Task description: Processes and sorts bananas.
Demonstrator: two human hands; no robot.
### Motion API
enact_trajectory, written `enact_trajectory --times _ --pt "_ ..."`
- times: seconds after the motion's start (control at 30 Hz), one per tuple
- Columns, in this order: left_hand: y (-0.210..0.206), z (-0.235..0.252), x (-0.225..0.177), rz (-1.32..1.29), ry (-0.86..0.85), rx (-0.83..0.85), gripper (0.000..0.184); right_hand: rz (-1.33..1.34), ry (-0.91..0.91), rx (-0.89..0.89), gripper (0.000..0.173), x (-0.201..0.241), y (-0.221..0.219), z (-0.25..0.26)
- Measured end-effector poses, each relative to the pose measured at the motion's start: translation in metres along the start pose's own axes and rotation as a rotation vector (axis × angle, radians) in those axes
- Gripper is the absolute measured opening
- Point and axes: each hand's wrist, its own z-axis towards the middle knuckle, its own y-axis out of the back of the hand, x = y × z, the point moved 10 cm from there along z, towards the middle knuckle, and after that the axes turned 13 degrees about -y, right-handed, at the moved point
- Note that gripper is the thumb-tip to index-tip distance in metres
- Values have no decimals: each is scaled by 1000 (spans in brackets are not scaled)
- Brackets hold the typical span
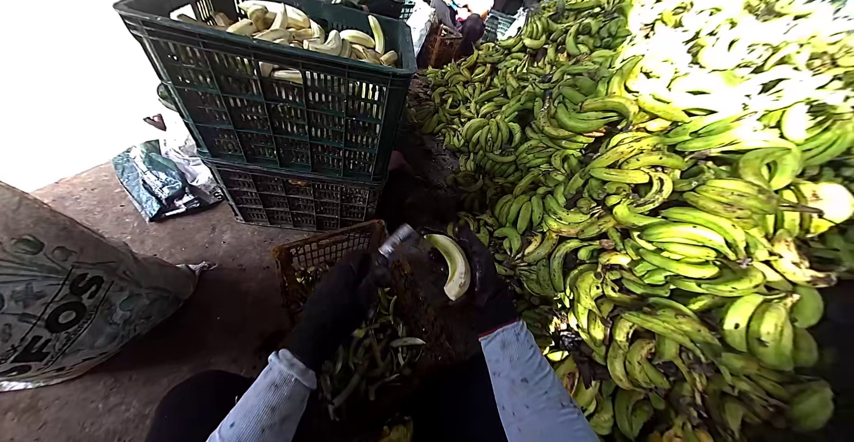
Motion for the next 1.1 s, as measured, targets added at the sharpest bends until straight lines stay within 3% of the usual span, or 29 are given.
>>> enact_trajectory --times 0.17,0.33,0.4,0.53,0.63,0.73,0.8,0.87,0.97,1.03,1.1 --pt "-41 -16 -30 -125 -154 208 51 -275 181 40 32 13 0 -4" --pt "-61 -18 -36 -151 -154 253 51 -140 -34 87 37 -11 -8 4" --pt "-62 -16 -31 -109 -134 249 51 -179 -26 79 38 -16 -17 -2" --pt "-48 -5 -13 139 -108 135 55 -350 157 126 32 -19 -30 -14" --pt "-17 3 1 273 -48 -67 53 -238 52 114 31 -33 -21 -6" --pt "21 4 10 171 -37 -280 52 -76 -96 147 44 -41 -20 -11" --pt "33 3 7 148 -43 -302 53 -57 -81 112 45 -38 -13 -13" --pt "26 0 18 261 123 -85 51 23 -93 60 49 -41 -7 -10" --pt "-8 -30 60 493 446 459 55 34 -17 -137 37 -59 12 -6" --pt "-28 -52 76 556 492 675 56 -285 55 -357 28 -77 18 -21" --pt "-35 -62 76 557 455 755 58 -740 91 -488 31 -114 32 -21"
